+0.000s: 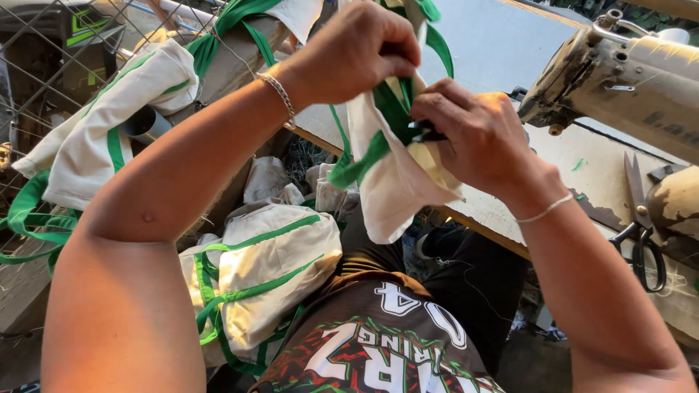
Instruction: Finishing the assembly of tote bags by trimming excess threads and securing straps using a sewing machine and scissors.
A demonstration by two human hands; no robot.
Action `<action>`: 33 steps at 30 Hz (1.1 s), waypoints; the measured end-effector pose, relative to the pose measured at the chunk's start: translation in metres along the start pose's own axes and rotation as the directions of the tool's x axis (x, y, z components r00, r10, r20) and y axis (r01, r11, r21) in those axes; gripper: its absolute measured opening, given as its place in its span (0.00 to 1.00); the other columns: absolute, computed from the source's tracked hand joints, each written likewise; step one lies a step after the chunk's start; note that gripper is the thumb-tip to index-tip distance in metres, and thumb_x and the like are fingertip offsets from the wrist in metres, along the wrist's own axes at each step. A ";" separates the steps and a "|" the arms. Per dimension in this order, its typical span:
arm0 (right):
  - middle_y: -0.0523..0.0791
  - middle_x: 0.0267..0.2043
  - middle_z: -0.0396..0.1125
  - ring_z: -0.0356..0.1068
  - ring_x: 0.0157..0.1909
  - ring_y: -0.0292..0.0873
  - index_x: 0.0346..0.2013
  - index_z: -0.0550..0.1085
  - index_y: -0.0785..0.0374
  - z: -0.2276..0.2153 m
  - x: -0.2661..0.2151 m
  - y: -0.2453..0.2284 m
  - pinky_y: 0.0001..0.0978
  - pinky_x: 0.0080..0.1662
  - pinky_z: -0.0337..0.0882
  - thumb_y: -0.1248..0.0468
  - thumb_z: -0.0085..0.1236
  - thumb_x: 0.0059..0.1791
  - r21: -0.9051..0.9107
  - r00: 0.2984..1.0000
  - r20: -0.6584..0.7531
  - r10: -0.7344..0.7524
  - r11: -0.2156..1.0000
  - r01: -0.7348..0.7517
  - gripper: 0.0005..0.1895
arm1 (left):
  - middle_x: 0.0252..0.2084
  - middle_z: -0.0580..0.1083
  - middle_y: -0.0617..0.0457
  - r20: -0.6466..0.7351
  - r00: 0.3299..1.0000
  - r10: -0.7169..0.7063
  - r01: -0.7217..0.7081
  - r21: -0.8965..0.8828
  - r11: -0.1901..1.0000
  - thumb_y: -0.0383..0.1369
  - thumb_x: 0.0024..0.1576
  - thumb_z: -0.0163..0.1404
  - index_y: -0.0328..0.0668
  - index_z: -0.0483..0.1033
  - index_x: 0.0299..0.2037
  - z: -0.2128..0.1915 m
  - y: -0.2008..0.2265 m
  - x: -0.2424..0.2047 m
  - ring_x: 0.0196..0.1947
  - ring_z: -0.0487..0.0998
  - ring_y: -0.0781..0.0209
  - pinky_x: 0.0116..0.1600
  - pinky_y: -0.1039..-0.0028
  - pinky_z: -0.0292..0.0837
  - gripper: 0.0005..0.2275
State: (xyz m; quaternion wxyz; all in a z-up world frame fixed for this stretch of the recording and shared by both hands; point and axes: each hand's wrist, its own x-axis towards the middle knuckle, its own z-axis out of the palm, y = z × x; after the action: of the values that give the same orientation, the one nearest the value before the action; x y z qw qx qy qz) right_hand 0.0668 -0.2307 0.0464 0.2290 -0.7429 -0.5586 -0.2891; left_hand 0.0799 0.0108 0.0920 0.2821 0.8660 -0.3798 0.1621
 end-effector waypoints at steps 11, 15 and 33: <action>0.42 0.23 0.64 0.63 0.21 0.35 0.39 0.73 0.64 -0.006 0.009 -0.016 0.26 0.31 0.68 0.74 0.54 0.57 0.526 0.876 0.216 0.432 0.704 -0.477 0.04 | 0.41 0.74 0.50 -0.017 0.985 0.173 -0.172 0.031 0.985 0.21 0.64 0.56 0.35 0.77 0.54 0.006 -0.012 0.006 0.36 0.74 0.58 0.43 0.66 0.68 0.10; 0.39 0.25 0.65 0.63 0.21 0.32 0.37 0.73 0.61 0.018 0.023 -0.017 0.22 0.26 0.65 0.71 0.57 0.57 0.650 0.759 0.226 0.611 0.485 -0.585 0.05 | 0.42 0.74 0.43 -0.392 0.914 0.106 -0.040 0.174 0.984 0.24 0.66 0.46 0.32 0.73 0.44 0.004 0.066 -0.026 0.45 0.72 0.44 0.49 0.61 0.66 0.03; 0.46 0.36 0.70 0.67 0.22 0.36 0.41 0.72 0.68 -0.029 0.046 -0.031 0.22 0.28 0.62 0.73 0.56 0.62 0.543 0.706 -0.264 0.657 0.706 -0.454 0.06 | 0.58 0.69 0.37 -0.117 0.929 0.352 -0.311 0.272 0.911 0.17 0.73 0.45 0.36 0.65 0.62 -0.072 0.018 -0.031 0.53 0.76 0.39 0.49 0.57 0.77 0.11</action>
State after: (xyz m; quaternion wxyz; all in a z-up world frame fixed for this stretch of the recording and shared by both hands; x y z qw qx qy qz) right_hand 0.0415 -0.2093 0.0998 0.5878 -0.7220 -0.2837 -0.2295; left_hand 0.0414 0.0621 0.1397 0.1697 0.8010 -0.4737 0.3242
